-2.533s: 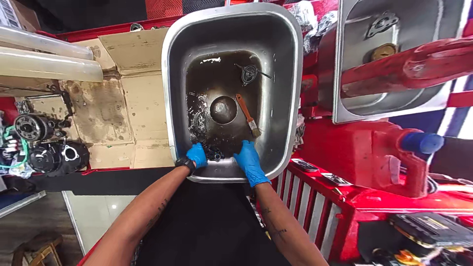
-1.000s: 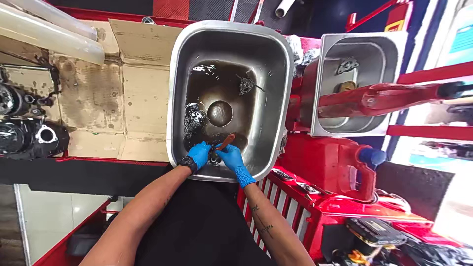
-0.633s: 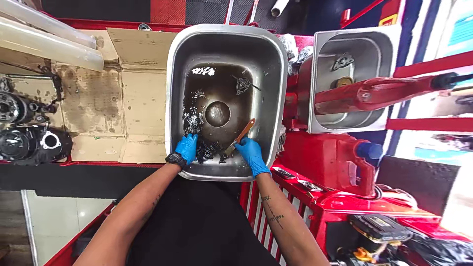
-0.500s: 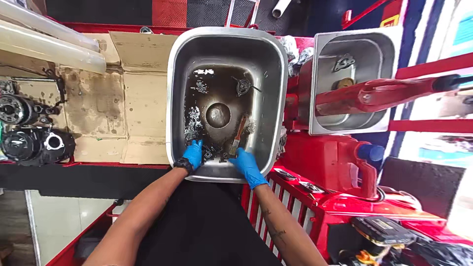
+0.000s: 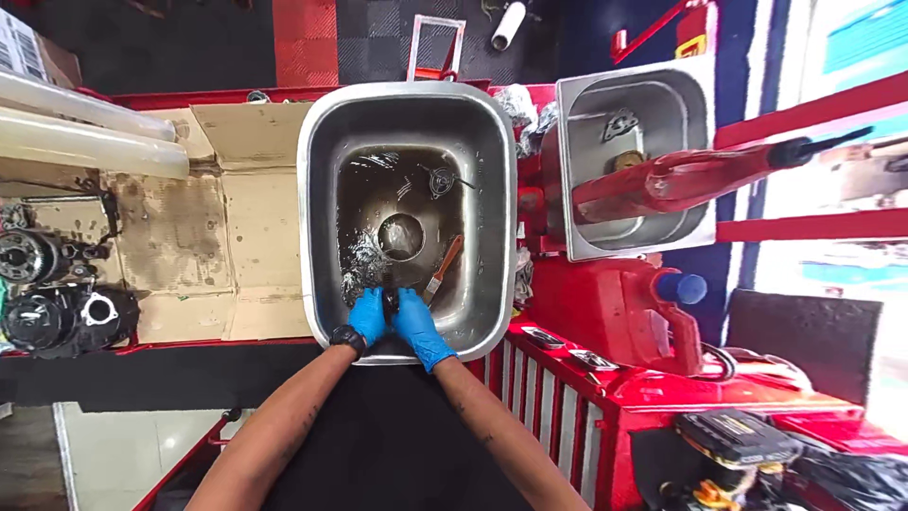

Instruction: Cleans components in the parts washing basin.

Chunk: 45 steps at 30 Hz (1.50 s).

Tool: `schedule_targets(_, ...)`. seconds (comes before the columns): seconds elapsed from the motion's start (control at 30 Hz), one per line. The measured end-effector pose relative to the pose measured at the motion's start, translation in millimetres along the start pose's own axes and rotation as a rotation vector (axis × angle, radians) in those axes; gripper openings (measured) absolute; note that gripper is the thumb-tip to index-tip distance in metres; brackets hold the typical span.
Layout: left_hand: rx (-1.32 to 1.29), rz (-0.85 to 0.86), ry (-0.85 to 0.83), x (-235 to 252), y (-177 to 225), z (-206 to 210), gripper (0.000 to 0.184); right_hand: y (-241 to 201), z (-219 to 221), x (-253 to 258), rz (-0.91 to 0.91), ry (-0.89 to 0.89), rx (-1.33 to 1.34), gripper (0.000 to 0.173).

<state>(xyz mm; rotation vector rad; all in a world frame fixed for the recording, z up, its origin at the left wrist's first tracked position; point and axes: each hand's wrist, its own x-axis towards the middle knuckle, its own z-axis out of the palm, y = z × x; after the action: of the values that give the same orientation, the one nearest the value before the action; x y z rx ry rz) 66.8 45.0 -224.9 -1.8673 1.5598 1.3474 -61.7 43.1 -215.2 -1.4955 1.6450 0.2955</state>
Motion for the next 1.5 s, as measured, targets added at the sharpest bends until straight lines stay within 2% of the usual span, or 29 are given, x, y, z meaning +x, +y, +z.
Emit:
schedule_targets(0.1, 0.064, 0.066, 0.116, 10, 0, -15, 0.109, 6, -10, 16, -0.003, 0.094, -0.013, 0.083)
schedule_targets(0.13, 0.082, 0.094, 0.122, 17, -1, -17, 0.110, 5, -7, 21, -0.040, 0.092, -0.024, 0.081)
schedule_targets(0.17, 0.089, 0.119, 0.100, 21, -1, -15, 0.106, 3, -2, 22, -0.084, 0.079, -0.030, 0.072)
schedule_targets(0.23, 0.083, 0.173, 0.019, 22, -4, -7, 0.090, 1, 5, 17, -0.156, 0.017, -0.031, 0.050)
schedule_targets(0.27, 0.079, 0.192, -0.034, 15, -7, -4, 0.086, 5, 6, 9, -0.175, -0.021, -0.018, 0.046)
schedule_targets(0.37, 0.052, 0.167, -0.025, 3, -21, -20, 0.086, 32, -14, 2, -0.148, 0.030, 0.020, 0.051)
schedule_targets(0.43, 0.023, 0.043, 0.004, -1, -32, -24, 0.084, 46, -16, 2, -0.082, 0.049, 0.020, 0.055)
schedule_targets(0.5, -0.011, -0.034, -0.051, 7, -30, -22, 0.088, 39, -14, 9, -0.078, -0.006, 0.000, 0.051)
schedule_targets(0.57, -0.007, -0.006, -0.149, 9, -21, -16, 0.090, 27, -9, 9, -0.079, -0.080, -0.001, 0.042)
schedule_targets(0.6, 0.021, 0.020, -0.175, 10, -16, -20, 0.088, 24, -10, 10, -0.078, -0.039, 0.016, 0.039)
schedule_targets(0.7, 0.083, 0.068, -0.084, 21, -9, -45, 0.076, 19, -22, 25, -0.078, 0.097, 0.057, 0.046)
schedule_targets(0.77, 0.068, 0.105, -0.062, 32, -5, -51, 0.071, 8, -12, 31, -0.132, 0.060, 0.073, 0.045)
schedule_targets(0.83, 0.063, 0.174, -0.065, 39, 0, -43, 0.064, -3, 2, 26, -0.200, 0.008, 0.073, 0.038)
schedule_targets(0.9, 0.122, 0.222, -0.138, 33, -4, -26, 0.058, 0, 7, 15, -0.199, -0.013, 0.102, 0.032)
schedule_targets(1.0, 0.164, 0.281, -0.198, 22, -18, -20, 0.046, 17, -19, 27, -0.149, 0.105, 0.124, 0.036)
schedule_targets(1.07, 0.090, 0.288, -0.167, 20, -24, -31, 0.043, 18, -30, 49, -0.175, 0.160, 0.089, 0.040)
schedule_targets(1.2, 0.017, 0.173, -0.006, 28, -35, -56, 0.047, 3, 8, 45, -0.388, 0.010, 0.027, 0.034)
schedule_targets(1.27, 0.053, 0.134, -0.049, 32, -37, -50, 0.048, 6, 20, 32, -0.444, -0.067, 0.019, 0.034)
schedule_targets(1.37, 0.147, 0.145, -0.223, 17, -36, -27, 0.056, 35, 6, 20, -0.443, -0.091, -0.057, 0.034)
schedule_targets(1.43, 0.204, 0.154, -0.219, 5, -36, -16, 0.071, 56, -4, 14, -0.408, -0.135, -0.150, 0.042)
schedule_targets(1.5, 0.216, 0.125, -0.155, -3, -32, -9, 0.084, 54, -8, 5, -0.305, -0.199, -0.219, 0.063)
